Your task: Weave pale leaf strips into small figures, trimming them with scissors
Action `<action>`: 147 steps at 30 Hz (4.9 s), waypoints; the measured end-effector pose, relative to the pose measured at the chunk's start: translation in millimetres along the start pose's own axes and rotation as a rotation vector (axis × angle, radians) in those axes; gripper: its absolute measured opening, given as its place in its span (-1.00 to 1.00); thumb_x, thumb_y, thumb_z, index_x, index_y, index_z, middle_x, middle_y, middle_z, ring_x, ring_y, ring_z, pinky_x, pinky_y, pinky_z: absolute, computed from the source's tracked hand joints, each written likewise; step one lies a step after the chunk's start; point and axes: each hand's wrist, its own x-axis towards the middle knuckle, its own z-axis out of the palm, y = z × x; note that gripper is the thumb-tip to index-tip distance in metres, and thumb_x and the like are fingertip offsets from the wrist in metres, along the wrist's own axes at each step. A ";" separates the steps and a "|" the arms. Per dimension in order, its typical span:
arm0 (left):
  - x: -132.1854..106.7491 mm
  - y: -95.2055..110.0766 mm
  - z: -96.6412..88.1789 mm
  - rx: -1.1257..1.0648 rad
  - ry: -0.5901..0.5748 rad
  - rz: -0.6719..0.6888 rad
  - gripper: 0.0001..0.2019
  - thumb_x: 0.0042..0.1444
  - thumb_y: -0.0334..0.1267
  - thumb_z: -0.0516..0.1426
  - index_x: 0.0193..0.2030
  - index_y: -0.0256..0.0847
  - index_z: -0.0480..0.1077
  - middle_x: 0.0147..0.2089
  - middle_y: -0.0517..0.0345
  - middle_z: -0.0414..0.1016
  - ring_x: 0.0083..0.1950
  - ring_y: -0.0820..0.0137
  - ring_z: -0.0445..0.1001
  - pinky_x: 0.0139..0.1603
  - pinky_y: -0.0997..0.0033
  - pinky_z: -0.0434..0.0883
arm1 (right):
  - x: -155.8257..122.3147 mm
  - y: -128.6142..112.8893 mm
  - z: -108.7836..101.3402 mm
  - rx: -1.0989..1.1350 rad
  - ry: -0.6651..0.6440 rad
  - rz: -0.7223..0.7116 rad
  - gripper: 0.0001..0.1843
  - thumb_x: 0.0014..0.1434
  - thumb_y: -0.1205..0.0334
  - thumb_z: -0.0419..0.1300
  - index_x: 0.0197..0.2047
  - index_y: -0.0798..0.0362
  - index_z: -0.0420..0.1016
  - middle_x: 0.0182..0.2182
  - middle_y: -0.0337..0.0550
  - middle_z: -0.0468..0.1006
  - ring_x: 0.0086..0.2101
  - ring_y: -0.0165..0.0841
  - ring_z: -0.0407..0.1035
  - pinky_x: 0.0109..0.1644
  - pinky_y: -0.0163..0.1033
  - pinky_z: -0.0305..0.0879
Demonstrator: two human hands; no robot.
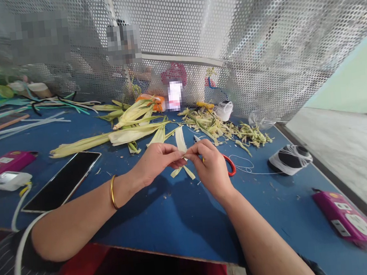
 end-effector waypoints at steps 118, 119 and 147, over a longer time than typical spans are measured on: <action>8.2 -2.0 -12.1 -0.326 -0.108 -0.319 -0.95 -0.11 -0.37 0.29 -0.51 -0.28 0.51 -0.45 0.10 0.52 -0.43 0.47 0.45 -0.38 0.49 0.42 | 0.9 1.7 2.0 0.161 0.034 0.052 -0.91 0.15 0.31 0.25 -0.37 -0.06 0.55 -0.39 -0.22 0.52 -0.32 -0.31 0.39 -0.20 -0.17 0.34; 8.3 -2.4 -12.0 -0.322 -0.113 -0.320 -0.95 -0.12 -0.37 0.29 -0.51 -0.29 0.51 -0.45 0.10 0.52 -0.43 0.47 0.45 -0.39 0.50 0.42 | 0.7 1.7 2.4 0.160 0.037 0.051 -0.92 0.15 0.31 0.26 -0.37 -0.05 0.55 -0.39 -0.23 0.52 -0.32 -0.31 0.39 -0.20 -0.18 0.34; 5.9 2.9 -5.4 -0.361 -0.002 -0.425 -0.85 0.02 -0.46 0.19 -0.55 -0.35 0.48 -0.50 0.08 0.50 -0.47 0.51 0.44 -0.38 0.55 0.44 | -0.7 2.3 6.9 0.053 0.017 -0.062 -0.87 0.21 0.39 0.19 -0.35 -0.03 0.47 -0.34 -0.21 0.48 -0.29 -0.34 0.40 -0.17 -0.22 0.32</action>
